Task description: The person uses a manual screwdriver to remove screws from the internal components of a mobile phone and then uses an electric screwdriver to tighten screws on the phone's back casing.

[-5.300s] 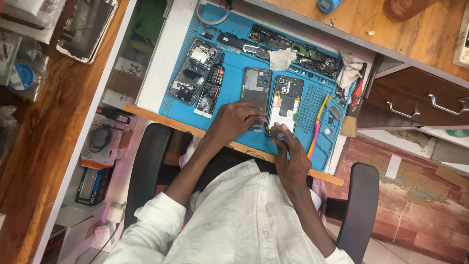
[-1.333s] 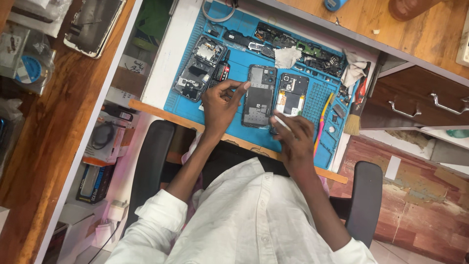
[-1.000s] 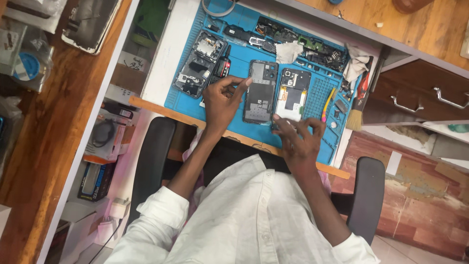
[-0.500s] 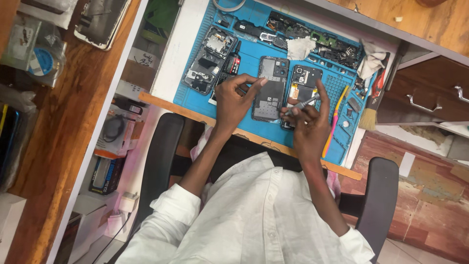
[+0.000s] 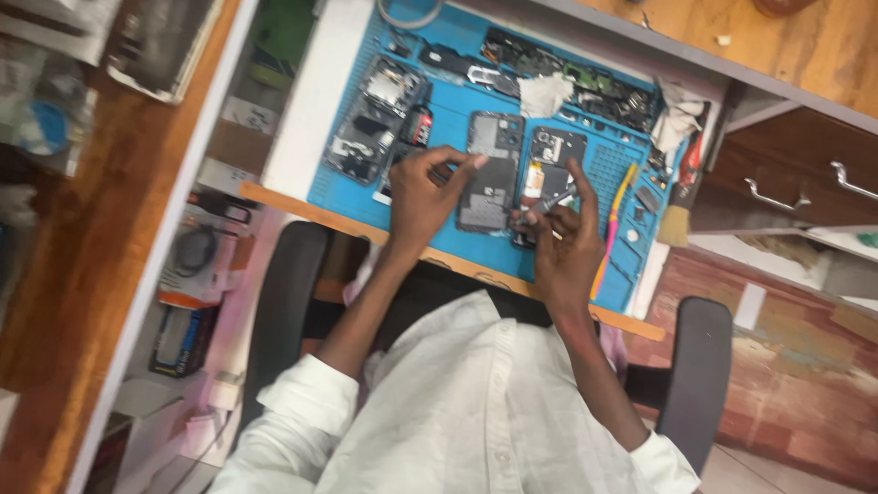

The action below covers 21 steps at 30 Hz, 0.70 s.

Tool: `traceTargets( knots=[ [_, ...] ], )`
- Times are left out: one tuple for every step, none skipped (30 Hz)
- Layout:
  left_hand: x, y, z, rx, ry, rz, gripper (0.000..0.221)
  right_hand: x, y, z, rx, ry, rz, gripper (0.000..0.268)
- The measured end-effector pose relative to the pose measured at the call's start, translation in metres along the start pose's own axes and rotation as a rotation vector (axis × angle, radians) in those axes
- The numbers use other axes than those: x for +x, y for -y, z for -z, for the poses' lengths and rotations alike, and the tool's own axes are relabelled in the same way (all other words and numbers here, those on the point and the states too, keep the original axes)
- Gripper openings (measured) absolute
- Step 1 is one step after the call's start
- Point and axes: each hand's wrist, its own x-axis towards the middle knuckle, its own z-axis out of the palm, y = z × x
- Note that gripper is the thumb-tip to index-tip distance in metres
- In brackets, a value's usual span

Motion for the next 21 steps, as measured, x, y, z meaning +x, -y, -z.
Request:
traceTargets(
  knots=[
    [-0.003,0.000,0.000,0.019,0.002,0.006,0.018,-0.002,-0.001,0.004,0.062,-0.029,-0.069,0.067],
    [-0.005,0.000,-0.001,0.038,0.005,0.013,0.018,-0.003,-0.001,0.011,0.123,-0.059,-0.137,0.067],
    [-0.002,0.000,-0.005,0.052,0.003,0.006,0.018,0.002,-0.002,0.020,0.182,-0.093,-0.191,0.067],
    [0.002,0.000,-0.007,0.060,0.035,-0.013,0.018,0.008,-0.005,0.027,0.245,-0.135,-0.219,0.067],
    [0.000,0.000,-0.007,0.075,0.069,-0.020,0.017,0.008,-0.008,0.034,0.310,-0.174,-0.259,0.066],
    [-0.004,-0.001,-0.008,0.089,0.103,-0.027,0.017,0.006,-0.010,0.041,0.374,-0.213,-0.299,0.066],
    [-0.008,-0.002,-0.009,0.114,0.166,-0.049,0.016,0.003,-0.013,0.049,0.398,-0.208,-0.325,0.068],
    [-0.014,-0.004,-0.013,0.138,0.230,-0.070,0.015,-0.001,-0.014,0.057,0.423,-0.203,-0.351,0.069],
    [-0.014,-0.006,-0.017,0.159,0.294,-0.105,0.015,0.001,-0.016,0.063,0.447,-0.204,-0.363,0.071],
    [-0.014,-0.007,-0.020,0.182,0.335,-0.224,0.011,0.003,-0.019,0.064,0.463,-0.205,-0.358,0.072],
    [-0.020,-0.009,-0.022,0.199,0.378,-0.330,0.008,0.000,-0.021,0.065,0.472,-0.205,-0.363,0.072],
    [-0.025,-0.011,-0.025,0.216,0.421,-0.437,0.007,-0.004,-0.023,0.069,0.481,-0.205,-0.369,0.073],
    [-0.027,-0.013,-0.027,0.252,0.457,-0.480,0.005,-0.006,-0.023,0.071,0.482,-0.220,-0.363,0.072],
    [-0.028,-0.014,-0.030,0.289,0.493,-0.523,0.006,-0.009,-0.024,0.073,0.483,-0.235,-0.357,0.070],
    [-0.029,-0.017,-0.032,0.328,0.532,-0.564,0.008,-0.012,-0.024,0.074,0.487,-0.251,-0.353,0.069],
    [-0.028,-0.018,-0.034,0.334,0.530,-0.554,0.010,-0.012,-0.025,0.074,0.515,-0.253,-0.331,0.069],
    [-0.029,-0.019,-0.038,0.332,0.529,-0.536,0.012,-0.012,-0.027,0.076,0.535,-0.255,-0.316,0.070],
    [-0.031,-0.019,-0.040,0.330,0.528,-0.518,0.014,-0.015,-0.029,0.077,0.556,-0.257,-0.301,0.070],
    [-0.032,-0.020,-0.042,0.308,0.508,-0.508,0.014,-0.017,-0.030,0.078,0.536,-0.259,-0.272,0.071],
    [-0.033,-0.021,-0.042,0.287,0.488,-0.497,0.013,-0.018,-0.031,0.077,0.516,-0.261,-0.243,0.071],
    [-0.033,-0.022,-0.040,0.275,0.469,-0.489,0.012,-0.019,-0.032,0.074,0.506,-0.261,-0.212,0.072]
  ],
)
